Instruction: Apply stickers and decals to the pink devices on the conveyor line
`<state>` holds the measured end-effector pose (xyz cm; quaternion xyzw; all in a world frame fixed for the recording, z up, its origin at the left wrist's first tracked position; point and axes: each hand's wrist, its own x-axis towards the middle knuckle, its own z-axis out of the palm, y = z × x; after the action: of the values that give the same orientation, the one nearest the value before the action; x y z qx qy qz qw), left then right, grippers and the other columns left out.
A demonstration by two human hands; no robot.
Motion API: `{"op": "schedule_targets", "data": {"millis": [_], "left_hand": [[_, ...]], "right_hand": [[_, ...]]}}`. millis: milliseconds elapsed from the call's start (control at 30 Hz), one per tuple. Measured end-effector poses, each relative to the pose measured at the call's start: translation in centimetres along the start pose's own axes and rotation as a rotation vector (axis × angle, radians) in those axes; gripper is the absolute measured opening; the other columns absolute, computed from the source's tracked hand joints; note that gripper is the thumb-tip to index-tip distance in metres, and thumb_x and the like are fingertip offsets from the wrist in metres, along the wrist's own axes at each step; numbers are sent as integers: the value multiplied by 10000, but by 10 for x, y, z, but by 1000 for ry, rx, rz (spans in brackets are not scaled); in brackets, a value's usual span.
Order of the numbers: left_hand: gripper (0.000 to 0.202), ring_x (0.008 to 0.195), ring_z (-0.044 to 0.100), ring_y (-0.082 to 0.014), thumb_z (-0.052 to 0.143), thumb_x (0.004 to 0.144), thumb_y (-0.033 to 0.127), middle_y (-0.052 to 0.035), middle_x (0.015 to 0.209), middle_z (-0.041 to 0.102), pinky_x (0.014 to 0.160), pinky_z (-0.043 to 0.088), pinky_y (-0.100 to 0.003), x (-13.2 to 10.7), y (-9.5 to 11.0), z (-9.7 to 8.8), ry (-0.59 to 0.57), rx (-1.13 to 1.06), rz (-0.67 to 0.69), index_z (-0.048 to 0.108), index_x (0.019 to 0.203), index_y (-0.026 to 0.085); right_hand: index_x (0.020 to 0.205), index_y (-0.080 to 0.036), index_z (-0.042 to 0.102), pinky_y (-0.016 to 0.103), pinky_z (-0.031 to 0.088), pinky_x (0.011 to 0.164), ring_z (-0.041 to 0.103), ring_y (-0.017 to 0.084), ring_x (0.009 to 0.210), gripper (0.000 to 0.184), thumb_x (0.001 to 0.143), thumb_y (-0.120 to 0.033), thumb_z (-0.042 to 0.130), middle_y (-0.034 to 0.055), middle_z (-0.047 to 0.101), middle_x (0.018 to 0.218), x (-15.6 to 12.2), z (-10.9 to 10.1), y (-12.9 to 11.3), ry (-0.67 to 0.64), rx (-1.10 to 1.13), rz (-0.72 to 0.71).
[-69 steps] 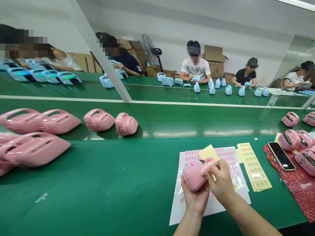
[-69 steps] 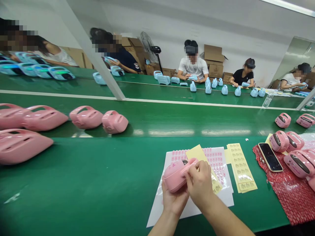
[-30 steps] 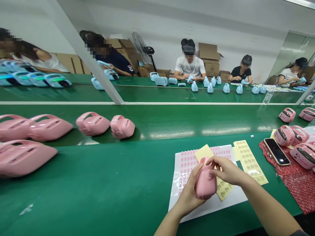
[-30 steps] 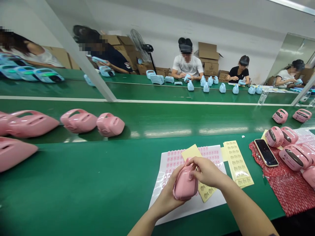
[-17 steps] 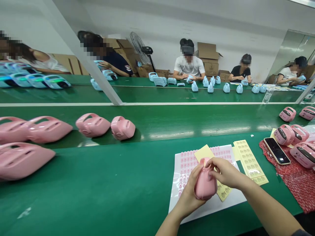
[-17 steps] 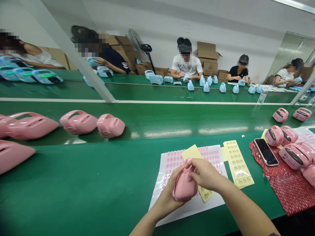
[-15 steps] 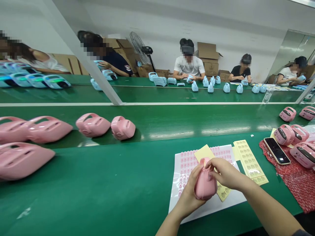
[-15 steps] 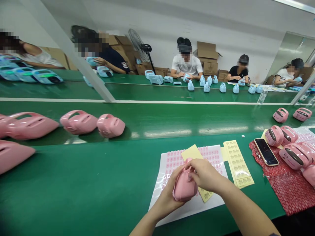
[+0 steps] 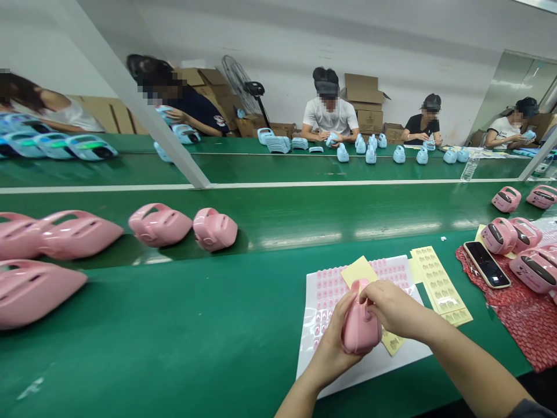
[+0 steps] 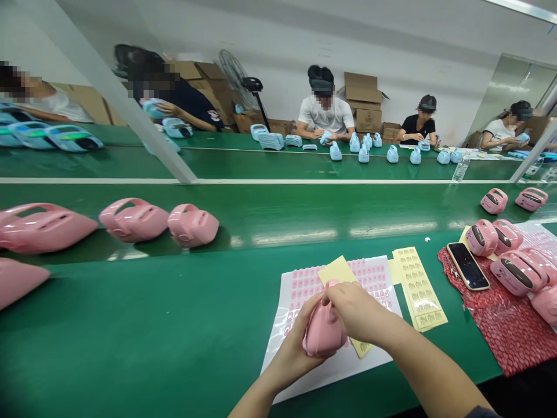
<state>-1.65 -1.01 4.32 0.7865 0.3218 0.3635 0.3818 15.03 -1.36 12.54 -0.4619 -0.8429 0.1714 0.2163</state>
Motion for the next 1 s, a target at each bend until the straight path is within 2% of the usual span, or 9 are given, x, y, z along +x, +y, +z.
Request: {"op": "schedule_targets", "data": {"millis": [200, 400, 500, 600, 667, 733, 800, 900, 1000], "left_hand": [[814, 1218, 352, -304, 654, 640, 215, -100, 1342, 317, 962, 351, -477, -3, -8, 2, 61, 1, -22, 187, 1297, 326], [799, 1211, 361, -313, 662, 620, 268, -94, 1341, 334, 950, 367, -469, -6, -19, 7, 130, -21, -32, 235, 1295, 307], [789, 1207, 369, -310, 657, 632, 267, -96, 1340, 335, 942, 376, -467, -7, -16, 5, 121, -16, -50, 228, 1293, 310], [797, 1207, 372, -310, 653, 646, 247, -104, 1344, 327, 940, 377, -471, -7, -12, 1, 74, 10, -64, 200, 1298, 316], [822, 1217, 357, -315, 655, 645, 225, -109, 1351, 315, 951, 362, -482, -7, -11, 0, 50, 29, -55, 173, 1304, 321], [824, 1237, 325, -325, 654, 648, 214, -116, 1354, 308, 969, 333, -501, -8, -11, 0, 32, 49, -30, 170, 1308, 319], [820, 1247, 306, -331, 655, 656, 229, -128, 1355, 308, 978, 313, -518, -10, -11, 2, 10, 56, -16, 173, 1314, 314], [837, 1231, 336, -333, 664, 655, 303, -135, 1358, 320, 966, 332, -521, -15, -8, 5, -12, -6, -53, 166, 1327, 315], [894, 1215, 358, -344, 678, 616, 434, -128, 1352, 343, 952, 352, -518, -19, -3, 4, 19, -118, -93, 160, 1335, 322]], "right_hand": [[957, -144, 544, 276, 384, 570, 532, 163, 625, 269, 761, -25, 403, 47, 620, 696, -11, 19, 5, 228, -228, -137], [1204, -124, 434, 279, 371, 516, 551, 169, 584, 433, 779, -60, 384, 57, 639, 697, -20, 28, 12, 253, -236, -123], [1270, -169, 373, 293, 423, 560, 577, 179, 646, 474, 802, -94, 376, 66, 653, 786, -20, 28, 14, 207, -93, -36], [1277, -247, 353, 339, 465, 739, 575, 189, 873, 470, 818, -171, 422, 72, 603, 1050, -16, 25, 14, 200, 172, 112], [1273, -253, 352, 397, 391, 913, 460, 218, 1105, 535, 768, -232, 528, 80, 476, 1244, -12, 26, 16, 199, 316, 182], [1286, -237, 329, 439, 282, 1006, 311, 242, 1238, 640, 708, -266, 603, 93, 367, 1337, -7, 30, 18, 164, 420, 241], [1307, -228, 286, 451, 256, 1014, 272, 246, 1264, 686, 705, -293, 609, 110, 319, 1367, -2, 37, 23, 129, 545, 309], [1319, -214, 238, 428, 304, 974, 358, 226, 1214, 647, 763, -344, 543, 131, 313, 1367, 2, 45, 33, 142, 752, 301], [1222, -195, 388, 367, 373, 893, 471, 196, 1094, 478, 801, -405, 472, 107, 482, 1224, 3, 49, 47, 72, 877, 212]]}}
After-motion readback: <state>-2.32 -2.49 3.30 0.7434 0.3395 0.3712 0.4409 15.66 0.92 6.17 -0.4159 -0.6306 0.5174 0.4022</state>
